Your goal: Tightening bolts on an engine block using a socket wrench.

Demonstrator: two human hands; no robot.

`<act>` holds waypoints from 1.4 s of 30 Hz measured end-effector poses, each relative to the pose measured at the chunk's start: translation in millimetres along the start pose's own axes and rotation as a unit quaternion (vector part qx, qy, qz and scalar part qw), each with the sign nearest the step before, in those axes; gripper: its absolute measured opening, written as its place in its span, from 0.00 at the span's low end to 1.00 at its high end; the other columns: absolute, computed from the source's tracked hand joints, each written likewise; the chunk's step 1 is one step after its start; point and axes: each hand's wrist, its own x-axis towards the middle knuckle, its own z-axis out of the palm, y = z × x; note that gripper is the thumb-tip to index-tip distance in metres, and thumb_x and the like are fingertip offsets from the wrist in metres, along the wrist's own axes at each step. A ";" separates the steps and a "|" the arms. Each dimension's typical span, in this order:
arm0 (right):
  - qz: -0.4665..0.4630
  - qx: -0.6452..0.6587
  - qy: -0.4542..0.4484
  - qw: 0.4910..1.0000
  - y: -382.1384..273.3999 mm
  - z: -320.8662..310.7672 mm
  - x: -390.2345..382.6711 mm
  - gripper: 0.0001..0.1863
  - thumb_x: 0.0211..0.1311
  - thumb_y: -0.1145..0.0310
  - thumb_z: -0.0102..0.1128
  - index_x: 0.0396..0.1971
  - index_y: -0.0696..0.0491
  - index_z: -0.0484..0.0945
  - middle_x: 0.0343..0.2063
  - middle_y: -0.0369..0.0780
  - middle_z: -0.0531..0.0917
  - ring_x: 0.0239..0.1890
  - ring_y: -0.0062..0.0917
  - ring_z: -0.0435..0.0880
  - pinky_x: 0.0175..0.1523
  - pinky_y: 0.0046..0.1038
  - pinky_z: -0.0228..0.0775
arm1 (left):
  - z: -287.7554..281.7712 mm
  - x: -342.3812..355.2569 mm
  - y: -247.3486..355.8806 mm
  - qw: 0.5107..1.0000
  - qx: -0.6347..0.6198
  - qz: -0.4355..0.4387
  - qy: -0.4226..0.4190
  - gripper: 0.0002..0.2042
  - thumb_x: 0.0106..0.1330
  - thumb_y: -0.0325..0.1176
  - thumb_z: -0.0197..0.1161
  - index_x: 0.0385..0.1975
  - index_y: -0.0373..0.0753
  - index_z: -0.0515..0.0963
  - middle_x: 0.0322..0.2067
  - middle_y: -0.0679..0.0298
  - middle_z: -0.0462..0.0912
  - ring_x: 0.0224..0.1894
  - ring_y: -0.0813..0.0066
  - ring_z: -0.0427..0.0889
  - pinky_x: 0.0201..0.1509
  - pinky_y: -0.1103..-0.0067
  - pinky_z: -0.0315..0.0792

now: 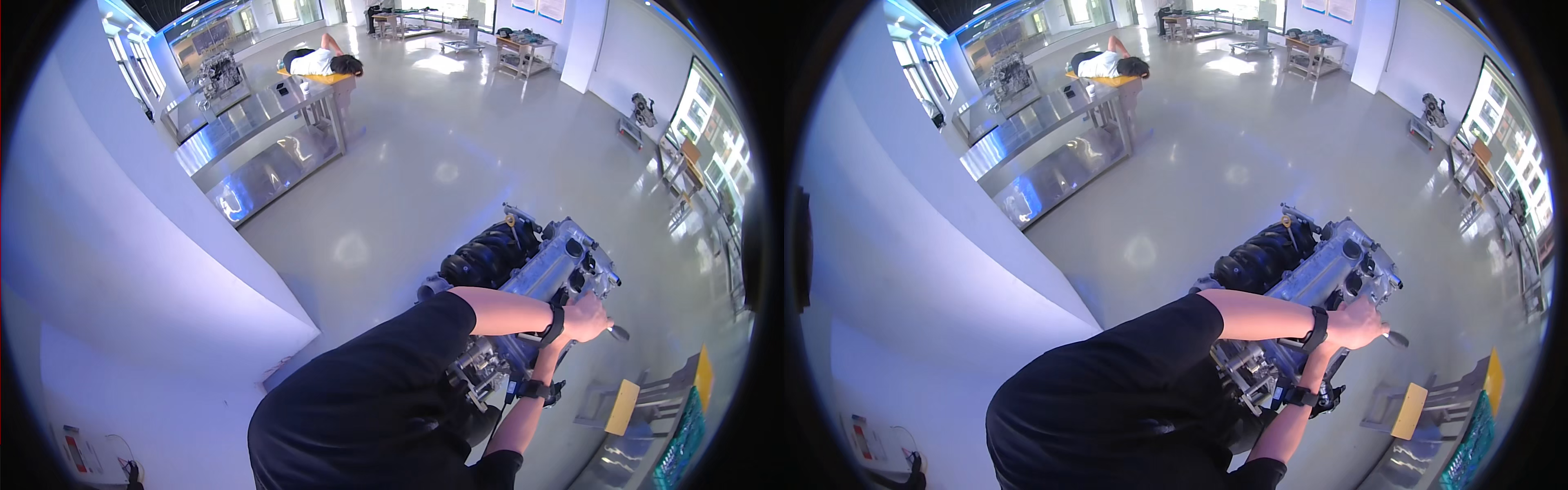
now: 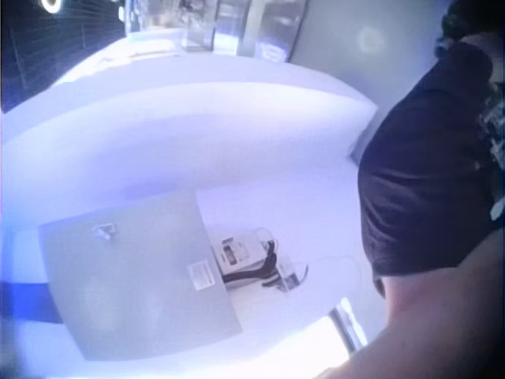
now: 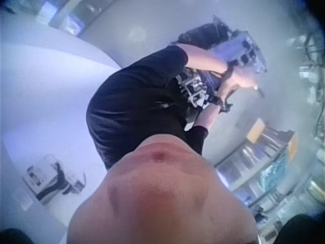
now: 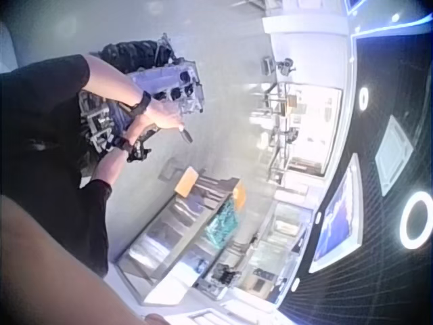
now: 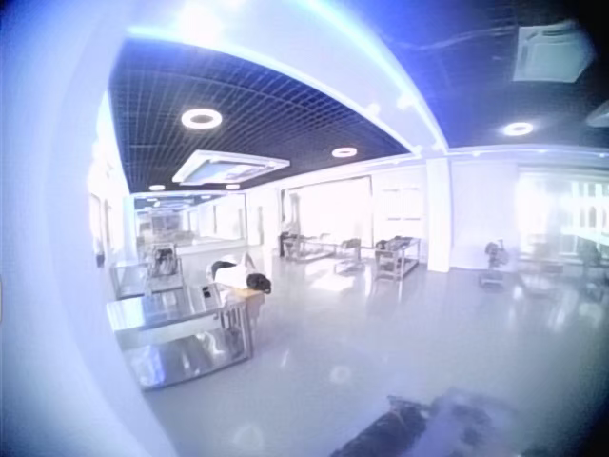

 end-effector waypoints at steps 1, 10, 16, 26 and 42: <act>-0.002 -0.001 -0.006 1.000 1.4 -2.5 -1.5 0.14 0.68 0.62 0.53 0.40 0.60 0.75 0.33 0.37 0.78 0.32 0.18 0.73 0.38 0.24 0.68 | -2.7 -1.9 2.6 1.000 -0.002 0.028 -0.007 0.02 0.54 0.35 0.57 0.25 0.53 0.77 0.17 0.69 0.73 0.24 0.66 0.73 0.33 0.66 0.64; -0.011 -0.027 -0.057 0.998 9.5 -18.7 -11.5 0.13 0.68 0.64 0.54 0.35 0.60 0.75 0.29 0.35 0.78 0.29 0.17 0.73 0.33 0.24 0.67 | -80.9 -35.2 -25.8 0.934 -0.226 0.276 0.004 0.04 0.42 0.33 0.63 0.19 0.53 0.80 0.22 0.79 0.75 0.41 0.72 0.71 0.49 0.68 0.63; -0.074 -0.068 -0.108 0.989 7.7 -13.0 8.1 0.12 0.67 0.64 0.54 0.32 0.59 0.76 0.27 0.35 0.78 0.26 0.16 0.72 0.30 0.23 0.66 | -144.9 -75.3 -74.2 0.912 -0.342 0.216 -0.063 0.06 0.45 0.25 0.60 0.24 0.38 0.81 0.45 0.61 0.75 0.56 0.60 0.66 0.65 0.62 0.56; 0.126 0.085 0.033 0.988 -31.0 15.4 19.5 0.15 0.66 0.65 0.56 0.18 0.49 0.70 0.13 0.25 0.64 0.15 0.08 0.58 0.20 0.18 0.46 | -142.0 -71.2 -143.1 0.934 -0.180 -0.092 -0.295 0.08 0.53 0.30 0.61 0.32 0.41 0.84 0.61 0.54 0.65 0.66 0.49 0.55 0.60 0.40 0.49; 0.062 0.115 0.010 0.991 -20.9 11.0 16.0 0.13 0.68 0.64 0.54 0.28 0.60 0.76 0.26 0.33 0.79 0.30 0.15 0.73 0.38 0.22 0.68 | -47.4 48.2 -66.1 0.853 -0.394 -0.230 -0.255 0.15 0.53 0.37 0.54 0.26 0.29 0.81 0.29 0.43 0.81 0.33 0.50 0.83 0.36 0.63 0.76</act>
